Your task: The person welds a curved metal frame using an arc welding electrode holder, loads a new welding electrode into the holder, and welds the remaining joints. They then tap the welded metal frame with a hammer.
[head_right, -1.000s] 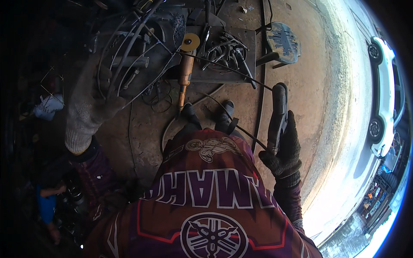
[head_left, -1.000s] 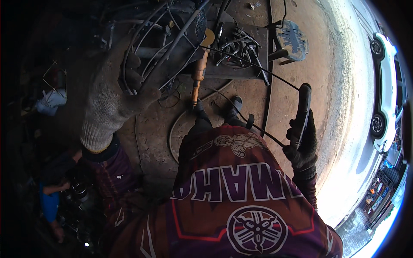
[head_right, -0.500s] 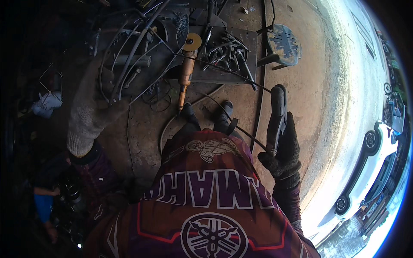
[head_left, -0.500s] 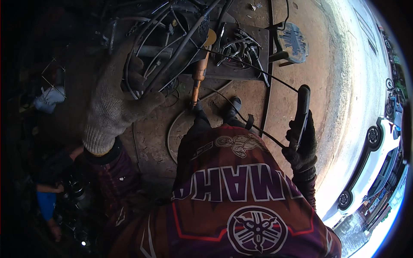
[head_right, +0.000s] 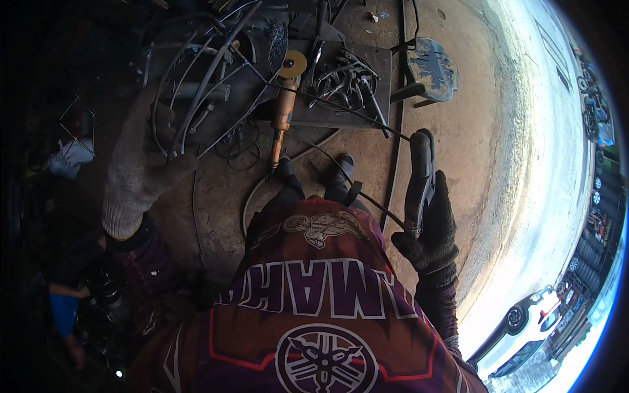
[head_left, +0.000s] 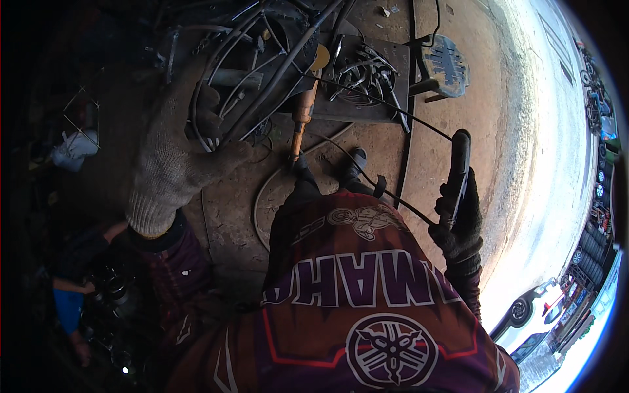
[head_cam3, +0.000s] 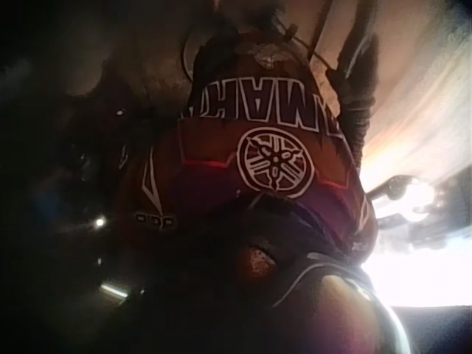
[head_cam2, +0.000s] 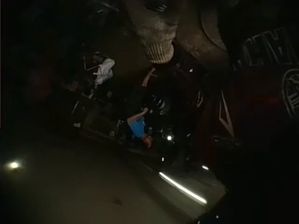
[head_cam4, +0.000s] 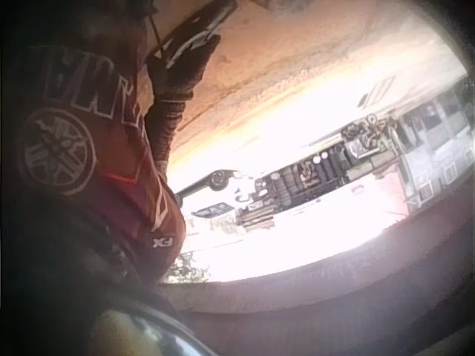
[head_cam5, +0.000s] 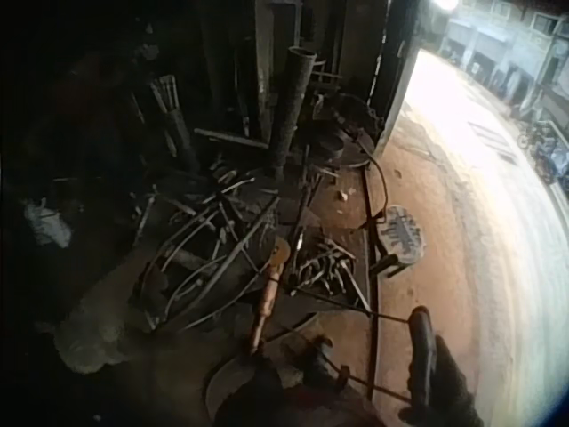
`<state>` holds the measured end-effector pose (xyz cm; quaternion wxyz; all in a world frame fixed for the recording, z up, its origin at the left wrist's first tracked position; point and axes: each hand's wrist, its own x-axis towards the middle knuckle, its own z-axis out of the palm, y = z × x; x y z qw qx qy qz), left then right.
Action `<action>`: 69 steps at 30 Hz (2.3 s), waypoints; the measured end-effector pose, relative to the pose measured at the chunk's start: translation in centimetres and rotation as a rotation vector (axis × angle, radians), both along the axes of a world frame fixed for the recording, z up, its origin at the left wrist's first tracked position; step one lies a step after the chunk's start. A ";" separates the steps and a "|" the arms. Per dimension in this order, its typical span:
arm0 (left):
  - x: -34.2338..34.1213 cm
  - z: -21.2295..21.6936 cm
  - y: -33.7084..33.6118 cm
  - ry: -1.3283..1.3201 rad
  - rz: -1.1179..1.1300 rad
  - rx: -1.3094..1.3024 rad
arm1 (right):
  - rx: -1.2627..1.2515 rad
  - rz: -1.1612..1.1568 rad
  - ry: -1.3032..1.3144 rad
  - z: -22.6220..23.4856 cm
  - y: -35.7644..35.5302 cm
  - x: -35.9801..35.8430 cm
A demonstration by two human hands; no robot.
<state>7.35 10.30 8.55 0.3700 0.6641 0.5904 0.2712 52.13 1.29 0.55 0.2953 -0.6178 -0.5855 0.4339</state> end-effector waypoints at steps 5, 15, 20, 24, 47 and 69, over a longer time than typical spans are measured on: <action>-0.5 0.4 -0.7 0.065 0.018 0.020 | 0.010 0.028 -0.014 0.0 0.2 0.0; 0.1 1.2 -0.5 0.138 0.020 -0.064 | 0.015 0.037 -0.031 0.1 0.2 0.2; 0.4 0.9 -0.2 0.151 -0.011 -0.006 | 0.038 0.040 -0.117 0.4 0.2 0.2; 0.6 2.3 -1.2 0.247 0.018 0.100 | 0.170 0.186 -0.175 2.3 1.0 -0.6; 1.1 0.8 -0.7 0.264 -0.003 0.241 | 0.079 0.096 -0.137 3.2 1.0 -1.0; 0.7 0.3 -0.9 0.208 0.011 0.180 | 0.231 0.220 -0.260 3.8 1.4 -1.4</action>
